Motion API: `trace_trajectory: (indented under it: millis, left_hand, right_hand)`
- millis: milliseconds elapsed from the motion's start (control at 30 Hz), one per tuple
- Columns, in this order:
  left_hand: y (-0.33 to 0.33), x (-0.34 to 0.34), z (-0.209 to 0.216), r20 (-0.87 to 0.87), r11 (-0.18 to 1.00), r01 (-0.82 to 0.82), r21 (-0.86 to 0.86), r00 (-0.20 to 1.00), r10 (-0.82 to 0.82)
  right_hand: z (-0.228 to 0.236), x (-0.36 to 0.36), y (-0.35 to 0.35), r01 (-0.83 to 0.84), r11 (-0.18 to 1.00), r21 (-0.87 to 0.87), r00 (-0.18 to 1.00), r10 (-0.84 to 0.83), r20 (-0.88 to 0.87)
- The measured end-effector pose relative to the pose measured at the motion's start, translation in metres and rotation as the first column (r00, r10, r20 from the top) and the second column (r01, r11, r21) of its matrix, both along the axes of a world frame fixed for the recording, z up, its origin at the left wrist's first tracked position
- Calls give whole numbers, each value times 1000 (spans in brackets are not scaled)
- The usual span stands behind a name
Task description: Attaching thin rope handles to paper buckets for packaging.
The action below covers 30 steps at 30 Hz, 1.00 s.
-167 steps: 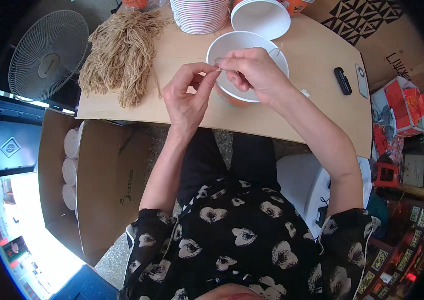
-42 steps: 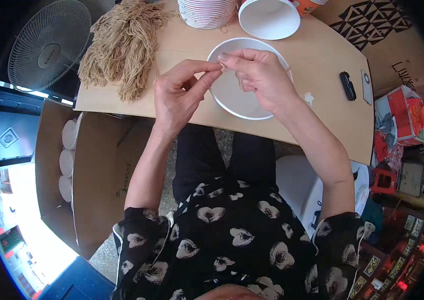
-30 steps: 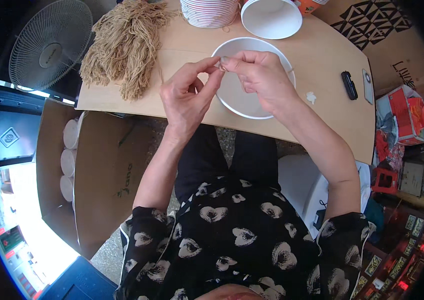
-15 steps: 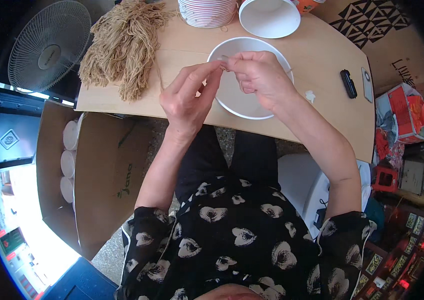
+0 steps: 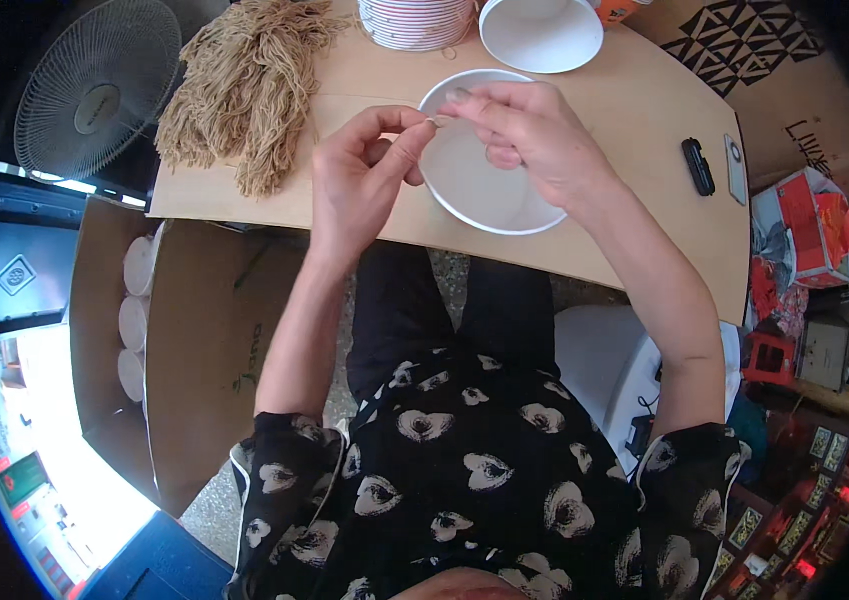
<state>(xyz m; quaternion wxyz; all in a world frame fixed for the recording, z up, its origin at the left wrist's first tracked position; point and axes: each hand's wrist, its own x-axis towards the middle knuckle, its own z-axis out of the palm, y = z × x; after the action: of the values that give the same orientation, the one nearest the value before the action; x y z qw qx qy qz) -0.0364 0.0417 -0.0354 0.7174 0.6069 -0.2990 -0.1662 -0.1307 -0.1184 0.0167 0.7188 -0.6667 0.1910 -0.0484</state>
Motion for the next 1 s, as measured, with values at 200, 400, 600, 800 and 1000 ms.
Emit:
trace_trajectory:
  millis: [200, 400, 600, 800, 1000]
  left_hand:
    - [9, 23, 22, -150, 926, 334, 176, 939, -310]
    - [13, 29, 24, -134, 904, 387, 183, 921, -367]
    - [6, 25, 22, -182, 917, 385, 108, 914, -363]
    - [3, 22, 19, -203, 925, 367, 103, 918, -341]
    - [1, 16, 13, -241, 944, 328, 41, 920, -309]
  right_hand:
    - [2, 0, -7, 27, 967, -254, 948, 56, 313]
    - [-2, -4, -4, 146, 700, -699, 932, 138, 334]
    - [-8, -11, 3, 199, 607, -769, 878, 238, 415]
    - [-11, -12, 5, 188, 648, -738, 893, 200, 403]
    - [-13, -12, 6, 186, 681, -708, 905, 161, 393]
